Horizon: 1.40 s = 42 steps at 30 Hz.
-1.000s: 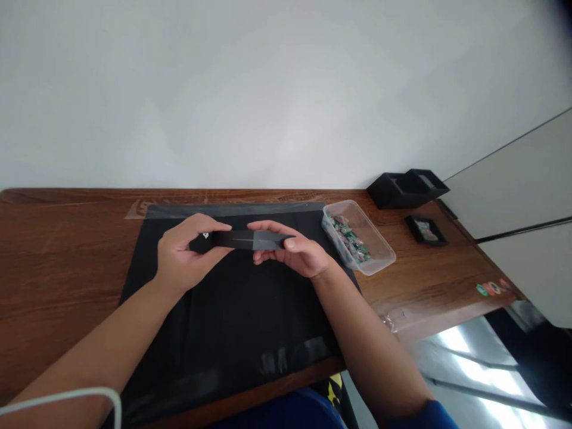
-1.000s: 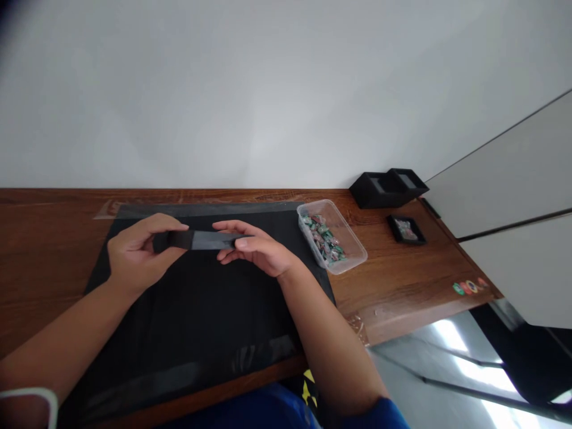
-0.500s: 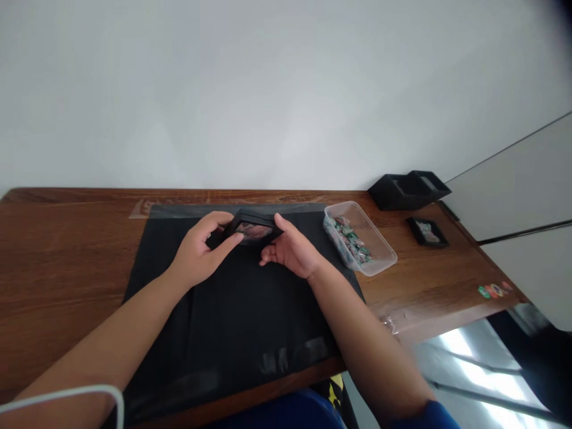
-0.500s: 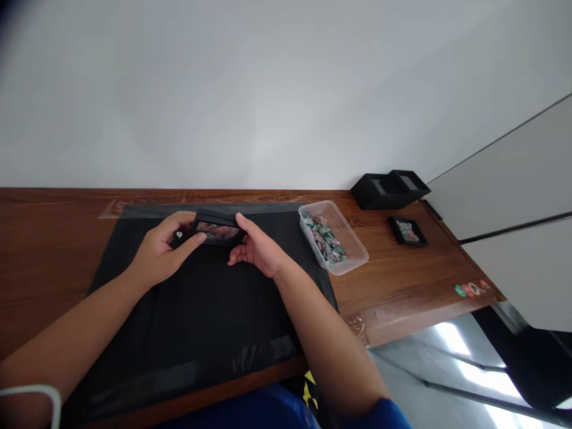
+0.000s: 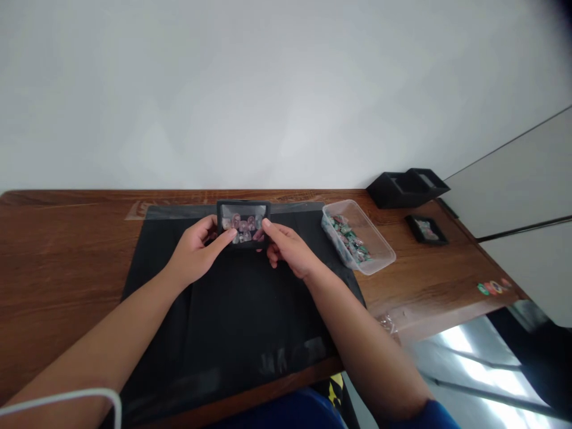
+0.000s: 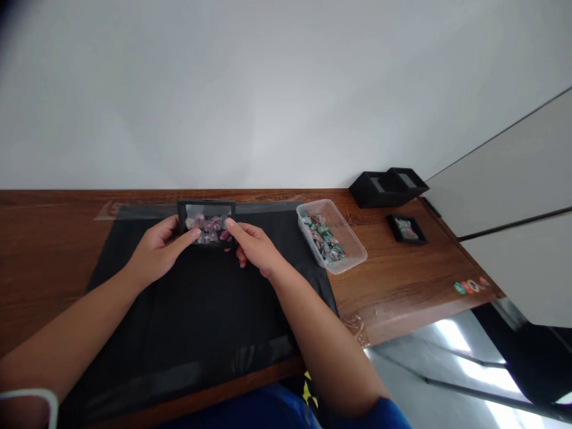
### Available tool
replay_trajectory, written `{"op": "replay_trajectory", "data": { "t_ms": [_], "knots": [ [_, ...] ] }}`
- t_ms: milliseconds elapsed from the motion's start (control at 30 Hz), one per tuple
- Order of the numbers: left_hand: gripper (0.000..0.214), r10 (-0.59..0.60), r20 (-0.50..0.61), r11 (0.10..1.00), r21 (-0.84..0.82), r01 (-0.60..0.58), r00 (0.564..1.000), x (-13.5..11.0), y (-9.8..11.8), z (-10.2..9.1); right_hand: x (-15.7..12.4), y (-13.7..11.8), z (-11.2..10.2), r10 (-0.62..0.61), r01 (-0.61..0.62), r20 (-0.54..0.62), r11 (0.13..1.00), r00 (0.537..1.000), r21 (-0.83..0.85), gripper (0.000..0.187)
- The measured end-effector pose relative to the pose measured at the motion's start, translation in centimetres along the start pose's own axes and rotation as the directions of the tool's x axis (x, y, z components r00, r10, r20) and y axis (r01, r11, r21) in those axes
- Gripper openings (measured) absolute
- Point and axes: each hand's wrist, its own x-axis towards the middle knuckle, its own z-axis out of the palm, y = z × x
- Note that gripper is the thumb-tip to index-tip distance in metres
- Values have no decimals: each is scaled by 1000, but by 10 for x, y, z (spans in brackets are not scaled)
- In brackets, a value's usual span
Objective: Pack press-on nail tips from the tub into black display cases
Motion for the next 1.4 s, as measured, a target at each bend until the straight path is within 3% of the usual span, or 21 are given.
{"op": "replay_trajectory", "data": {
  "t_ms": [267, 400, 500, 567, 867, 1200, 1300, 1400],
  "knots": [
    [29, -3, -11, 996, -85, 2, 1000, -2, 3, 3, -3, 1, 2, -255, 221, -137, 950, 957, -222, 58],
    [34, 25, -75, 993, 119, -16, 997, -4, 1, 1, -6, 1, 3, -395, 345, -73, 866, 916, -363, 55],
    [35, 72, -105, 949, 313, -36, 992, -4, -2, -3, -7, 4, 3, -417, 371, -27, 834, 908, -408, 54],
    [35, 84, -85, 939, 341, -50, 993, -4, -6, -6, -7, 6, 4, -413, 368, -24, 836, 911, -406, 54],
    [35, 79, 6, 969, 232, -78, 997, 0, -13, -6, -8, 10, 3, -407, 393, 17, 869, 913, -300, 48],
    [55, 10, -9, 994, 106, -9, 1000, -1, -9, -2, -19, -4, 4, -462, 451, 27, 849, 886, -276, 53],
    [73, -31, 48, 999, -22, 32, 998, 0, -8, -3, -24, -7, 3, -528, 495, -13, 803, 849, -331, 55],
    [83, -97, 99, 988, -108, 107, 990, 2, -7, -5, -34, -13, 2, -630, 539, -32, 688, 776, -485, 54]
  ]
}}
